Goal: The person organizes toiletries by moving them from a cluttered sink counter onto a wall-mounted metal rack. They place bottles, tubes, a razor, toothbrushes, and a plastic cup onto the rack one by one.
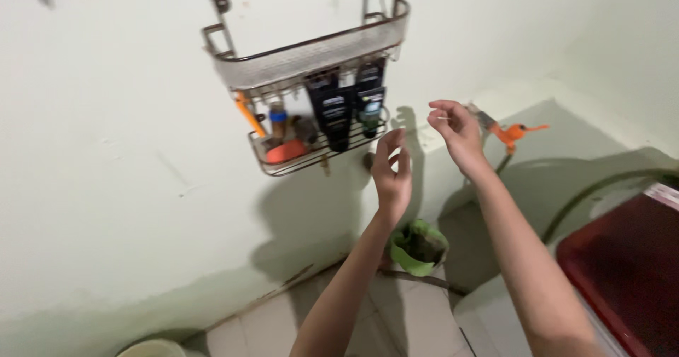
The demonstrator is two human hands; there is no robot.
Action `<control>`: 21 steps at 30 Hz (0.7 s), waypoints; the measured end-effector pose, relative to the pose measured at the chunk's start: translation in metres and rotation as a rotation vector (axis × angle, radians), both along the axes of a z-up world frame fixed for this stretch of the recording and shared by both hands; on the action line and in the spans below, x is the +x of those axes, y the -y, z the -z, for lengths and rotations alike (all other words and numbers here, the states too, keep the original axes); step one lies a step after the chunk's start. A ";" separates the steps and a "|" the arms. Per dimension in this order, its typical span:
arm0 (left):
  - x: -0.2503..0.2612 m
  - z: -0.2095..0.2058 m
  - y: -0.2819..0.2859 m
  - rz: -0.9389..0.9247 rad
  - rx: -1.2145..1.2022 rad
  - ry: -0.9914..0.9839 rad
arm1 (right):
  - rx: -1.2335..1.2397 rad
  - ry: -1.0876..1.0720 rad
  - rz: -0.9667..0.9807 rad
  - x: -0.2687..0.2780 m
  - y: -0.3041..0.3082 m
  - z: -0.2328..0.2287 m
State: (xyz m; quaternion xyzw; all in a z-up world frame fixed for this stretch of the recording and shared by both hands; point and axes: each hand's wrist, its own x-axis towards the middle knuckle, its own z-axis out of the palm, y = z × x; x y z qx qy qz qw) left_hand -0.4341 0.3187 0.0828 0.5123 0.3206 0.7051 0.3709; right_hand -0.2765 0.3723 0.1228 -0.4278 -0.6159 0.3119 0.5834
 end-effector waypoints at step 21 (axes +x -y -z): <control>0.257 0.017 0.108 0.780 -0.100 0.171 | 0.026 -0.092 0.654 0.230 0.244 -0.004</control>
